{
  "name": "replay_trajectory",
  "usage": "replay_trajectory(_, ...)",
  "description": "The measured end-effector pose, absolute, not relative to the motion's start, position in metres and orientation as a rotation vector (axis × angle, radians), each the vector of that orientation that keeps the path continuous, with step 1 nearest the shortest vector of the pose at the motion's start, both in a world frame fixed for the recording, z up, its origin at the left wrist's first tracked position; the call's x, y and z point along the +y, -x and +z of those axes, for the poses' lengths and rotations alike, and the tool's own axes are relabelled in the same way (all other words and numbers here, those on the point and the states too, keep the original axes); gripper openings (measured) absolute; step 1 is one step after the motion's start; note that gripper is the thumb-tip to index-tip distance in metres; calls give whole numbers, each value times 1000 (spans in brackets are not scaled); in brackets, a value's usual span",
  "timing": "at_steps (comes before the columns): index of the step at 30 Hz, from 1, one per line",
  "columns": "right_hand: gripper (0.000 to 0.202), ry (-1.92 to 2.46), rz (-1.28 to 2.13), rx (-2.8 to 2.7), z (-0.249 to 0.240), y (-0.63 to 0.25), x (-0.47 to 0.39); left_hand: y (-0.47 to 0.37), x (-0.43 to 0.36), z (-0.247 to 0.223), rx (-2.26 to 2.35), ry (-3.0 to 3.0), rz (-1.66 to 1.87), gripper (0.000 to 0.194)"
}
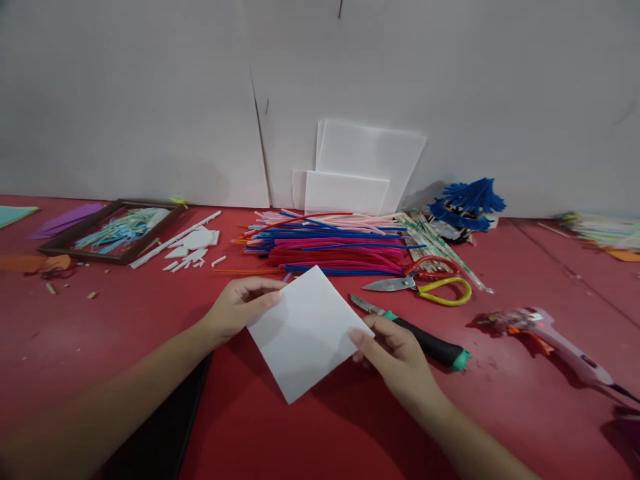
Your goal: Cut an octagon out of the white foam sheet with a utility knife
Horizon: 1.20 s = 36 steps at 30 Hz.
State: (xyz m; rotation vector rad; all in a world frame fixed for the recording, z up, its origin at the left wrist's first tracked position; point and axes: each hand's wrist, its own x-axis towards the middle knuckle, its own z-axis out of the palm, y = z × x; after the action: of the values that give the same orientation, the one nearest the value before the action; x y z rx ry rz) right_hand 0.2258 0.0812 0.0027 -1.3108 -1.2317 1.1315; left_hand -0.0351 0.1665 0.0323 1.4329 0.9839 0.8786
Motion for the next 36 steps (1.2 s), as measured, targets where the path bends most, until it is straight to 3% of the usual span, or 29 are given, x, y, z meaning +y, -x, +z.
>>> replay_trajectory(5,53,1384,1079,-1189,6,-223,85,38,172,26,992,-1396,959,64)
replay_trajectory(14,57,1402,1108,-1206,13,-218,85,36,169,27,956,-1351,999,86)
replay_trajectory(32,57,1384,1057,-1302,13,-220,83,38,170,27,954,-1353,940,89)
replay_trajectory(36,53,1429,939,-1254,10,-228,82,36,168,31,963,-1410,729,74)
